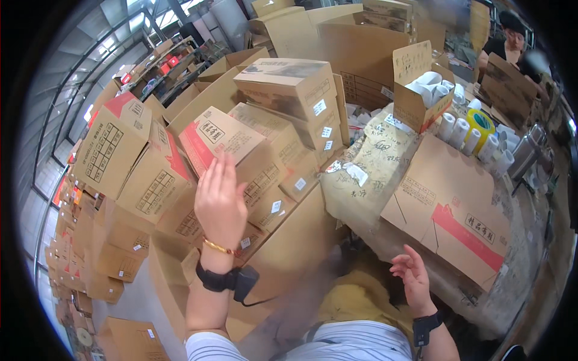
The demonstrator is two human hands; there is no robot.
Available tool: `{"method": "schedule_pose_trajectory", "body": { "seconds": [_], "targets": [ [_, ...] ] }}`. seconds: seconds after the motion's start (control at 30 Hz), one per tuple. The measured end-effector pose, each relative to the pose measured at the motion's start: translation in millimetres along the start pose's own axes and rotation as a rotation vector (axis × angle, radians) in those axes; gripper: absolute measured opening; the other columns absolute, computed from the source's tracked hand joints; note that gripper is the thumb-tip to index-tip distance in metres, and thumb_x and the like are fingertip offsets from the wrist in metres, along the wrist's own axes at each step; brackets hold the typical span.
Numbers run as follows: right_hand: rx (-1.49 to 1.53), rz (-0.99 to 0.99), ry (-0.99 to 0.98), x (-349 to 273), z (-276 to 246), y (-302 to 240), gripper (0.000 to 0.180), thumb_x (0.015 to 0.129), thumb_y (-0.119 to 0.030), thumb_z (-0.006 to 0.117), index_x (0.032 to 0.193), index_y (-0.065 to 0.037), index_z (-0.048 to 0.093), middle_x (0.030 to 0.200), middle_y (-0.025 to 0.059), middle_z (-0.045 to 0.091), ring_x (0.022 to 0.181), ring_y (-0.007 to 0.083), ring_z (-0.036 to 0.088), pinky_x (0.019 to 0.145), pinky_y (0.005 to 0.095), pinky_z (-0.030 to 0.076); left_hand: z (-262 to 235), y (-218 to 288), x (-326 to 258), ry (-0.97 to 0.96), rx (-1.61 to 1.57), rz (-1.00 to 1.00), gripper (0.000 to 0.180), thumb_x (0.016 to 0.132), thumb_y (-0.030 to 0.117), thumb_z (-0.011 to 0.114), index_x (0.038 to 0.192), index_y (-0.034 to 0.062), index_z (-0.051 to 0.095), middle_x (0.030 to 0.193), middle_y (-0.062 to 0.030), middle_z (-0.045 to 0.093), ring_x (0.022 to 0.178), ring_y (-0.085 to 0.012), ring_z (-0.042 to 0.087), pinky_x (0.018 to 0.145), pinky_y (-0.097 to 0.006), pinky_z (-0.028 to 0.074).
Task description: Packing pairs of shoes into boxes, labeling the boxes, and placing them into larger shipping containers.
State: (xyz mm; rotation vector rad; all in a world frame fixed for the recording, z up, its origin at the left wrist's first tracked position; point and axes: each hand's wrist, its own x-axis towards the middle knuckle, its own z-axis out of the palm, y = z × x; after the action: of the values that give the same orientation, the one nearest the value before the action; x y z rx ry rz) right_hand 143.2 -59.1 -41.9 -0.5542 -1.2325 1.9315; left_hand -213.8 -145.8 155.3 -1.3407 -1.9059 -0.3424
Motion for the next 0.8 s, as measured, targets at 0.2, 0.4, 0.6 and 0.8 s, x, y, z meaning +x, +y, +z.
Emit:
{"method": "schedule_pose_trajectory", "body": {
  "seconds": [0.2, 0.4, 0.6, 0.8],
  "targets": [
    [0.034, -0.002, 0.075, -18, -5, -3, 0.049, 0.088, -0.012, 0.057, 0.134, -0.005, 0.039, 0.109, 0.0086, 0.055, 0.093, 0.0152, 0.055, 0.083, 0.0277, 0.043, 14, -45, 14, -0.197, 0.186, -0.231, 0.039, 0.077, 0.013, 0.067, 0.115, 0.0061, 0.060, 0.113, -0.0164, 0.062, 0.100, -0.0263, 0.062, 0.082, -0.035, 0.051],
    [0.014, -0.006, 0.162, -37, -31, -2, 0.042, 0.088, -0.012, 0.058, 0.127, -0.004, 0.045, 0.104, 0.0079, 0.057, 0.090, 0.0142, 0.055, 0.081, 0.0270, 0.044, 23, -34, 26, -0.222, 0.323, -0.029, 0.060, 0.076, 0.024, 0.070, 0.131, 0.0146, 0.048, 0.130, -0.0140, 0.052, 0.122, -0.0257, 0.048, 0.097, -0.044, 0.042],
    [0.010, 0.005, 0.176, -41, -26, -12, 0.039, 0.087, -0.011, 0.059, 0.124, -0.003, 0.048, 0.103, 0.0080, 0.057, 0.090, 0.0142, 0.055, 0.082, 0.0274, 0.045, 36, 9, 67, -0.064, 0.320, 0.172, 0.058, 0.072, 0.034, 0.073, 0.125, 0.0259, 0.051, 0.133, -0.0133, 0.048, 0.125, -0.0306, 0.043, 0.098, -0.047, 0.039],
    [-0.007, -0.047, 0.250, -52, -37, -15, 0.036, 0.085, -0.006, 0.060, 0.120, -0.002, 0.051, 0.102, 0.0080, 0.058, 0.091, 0.0146, 0.055, 0.084, 0.0282, 0.045, 48, -24, 74, -0.460, 0.183, -0.147, 0.037, 0.072, 0.037, 0.072, 0.098, 0.0139, 0.058, 0.134, -0.0144, 0.047, 0.112, -0.0331, 0.053, 0.085, -0.042, 0.047]
  ]
}}
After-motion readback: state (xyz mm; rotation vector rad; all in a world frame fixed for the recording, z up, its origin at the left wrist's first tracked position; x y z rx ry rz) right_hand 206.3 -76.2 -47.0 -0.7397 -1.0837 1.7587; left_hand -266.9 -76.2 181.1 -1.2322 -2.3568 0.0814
